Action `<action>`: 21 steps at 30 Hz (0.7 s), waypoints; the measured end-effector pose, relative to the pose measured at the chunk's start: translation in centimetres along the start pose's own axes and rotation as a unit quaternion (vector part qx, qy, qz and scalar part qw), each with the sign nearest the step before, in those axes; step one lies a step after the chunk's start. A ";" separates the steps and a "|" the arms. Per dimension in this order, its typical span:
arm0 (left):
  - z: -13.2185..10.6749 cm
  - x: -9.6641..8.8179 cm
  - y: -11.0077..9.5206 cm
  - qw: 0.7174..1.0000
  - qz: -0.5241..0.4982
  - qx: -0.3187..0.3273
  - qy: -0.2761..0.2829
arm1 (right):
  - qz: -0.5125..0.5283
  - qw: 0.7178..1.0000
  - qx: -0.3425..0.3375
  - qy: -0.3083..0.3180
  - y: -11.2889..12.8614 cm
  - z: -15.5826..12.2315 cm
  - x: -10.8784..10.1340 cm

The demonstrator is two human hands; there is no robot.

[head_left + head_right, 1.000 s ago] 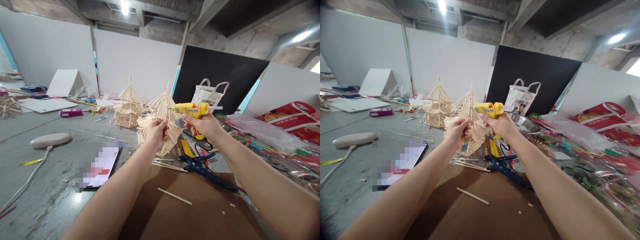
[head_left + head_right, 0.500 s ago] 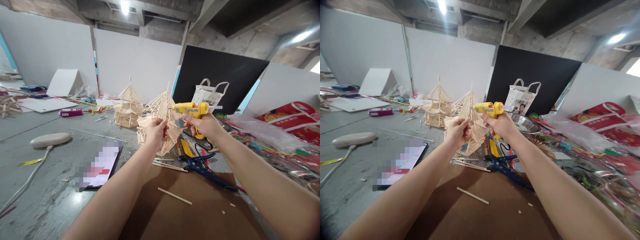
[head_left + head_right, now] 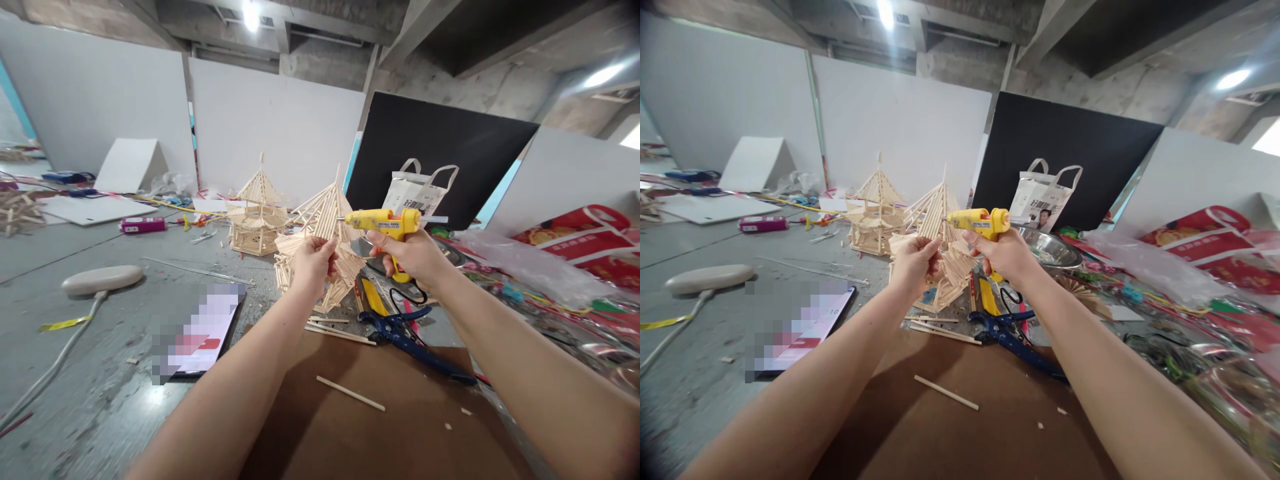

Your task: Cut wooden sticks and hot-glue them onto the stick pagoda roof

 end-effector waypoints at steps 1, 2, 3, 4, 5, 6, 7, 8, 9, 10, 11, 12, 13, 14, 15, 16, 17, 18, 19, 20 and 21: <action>0.0 0.0 0.0 1.000 -0.001 -0.001 0.000 | 0.004 1.000 0.002 -0.002 0.0 0.0 0.0; 0.0 0.0 0.0 1.000 -0.002 -0.004 0.000 | 0.006 1.000 0.003 -0.003 0.1 -0.1 -0.1; 0.0 0.0 0.0 1.000 -0.004 -0.008 0.000 | 0.008 1.000 0.004 -0.005 0.1 -0.2 -0.1; 0.0 0.0 0.0 1.000 -0.007 -0.014 0.000 | 0.010 1.000 0.006 -0.008 0.1 -0.3 -0.2; -0.1 0.0 0.0 1.000 -0.010 -0.020 0.000 | 0.012 1.000 0.010 -0.010 0.1 -0.5 -0.3; -0.1 -0.1 0.0 1.000 -0.013 -0.027 0.001 | 0.015 1.000 0.014 -0.011 0.1 -0.7 -0.4; -0.1 -0.1 0.0 0.999 -0.015 -0.034 0.002 | 0.020 0.999 0.021 -0.014 0.1 -0.9 -0.5; -0.1 -0.2 0.0 0.999 -0.016 -0.041 0.002 | 0.026 0.999 0.029 -0.017 0.0 -1.1 -0.6; -0.1 -0.2 0.0 0.999 -0.017 -0.047 0.003 | 0.031 0.999 0.037 -0.019 0.0 -1.3 -0.7; -0.1 -0.2 0.0 0.998 -0.017 -0.053 0.004 | 0.035 0.998 0.045 -0.019 -0.1 -1.5 -0.8; -0.1 -0.3 0.0 0.998 -0.018 -0.058 0.005 | 0.040 0.998 0.051 -0.019 -0.1 -1.7 -0.9; -0.2 -0.3 0.0 0.998 -0.019 -0.061 0.005 | 0.044 0.997 0.057 -0.017 -0.2 -1.9 -1.1; -0.2 -0.4 0.0 0.998 -0.019 -0.063 0.006 | 0.048 0.997 0.064 -0.016 -0.4 -2.2 -1.2; -0.2 -0.4 -0.1 0.998 -0.018 -0.063 0.007 | 0.052 0.996 0.069 -0.014 -0.5 -2.4 -1.4; -0.2 -0.4 -0.1 0.998 -0.017 -0.062 0.007 | 0.056 0.996 0.074 -0.014 -0.7 -2.6 -1.5; -0.2 -0.4 -0.1 0.998 -0.014 -0.061 0.006 | 0.061 0.995 0.079 -0.014 -0.9 -2.9 -1.7; -0.2 -0.4 -0.1 0.998 -0.012 -0.058 0.005 | 0.067 0.994 0.085 -0.015 -1.1 -3.1 -1.9; -0.2 -0.4 -0.2 0.998 -0.009 -0.054 0.002 | 0.074 0.993 0.092 -0.017 -1.4 -3.4 -2.0; -0.2 -0.4 -0.2 0.999 -0.007 -0.049 -0.001 | 0.080 0.992 0.098 -0.019 -1.6 -3.7 -2.2; -0.2 -0.4 -0.3 0.999 -0.004 -0.043 -0.002 | 0.086 0.991 0.104 -0.020 -1.8 -3.9 -2.3; -0.2 -0.4 -0.3 0.999 0.001 -0.037 -0.002 | 0.090 0.990 0.110 -0.022 -2.0 -4.1 -2.3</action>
Point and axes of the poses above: each hand's wrist, its own z-axis towards the middle knuckle, its own x-axis out of the palm, y = z × x, the point moved 1 cm from there along z, towards the middle knuckle, and after that the axes turned 15 degrees about -z, right-handed, at the moved point
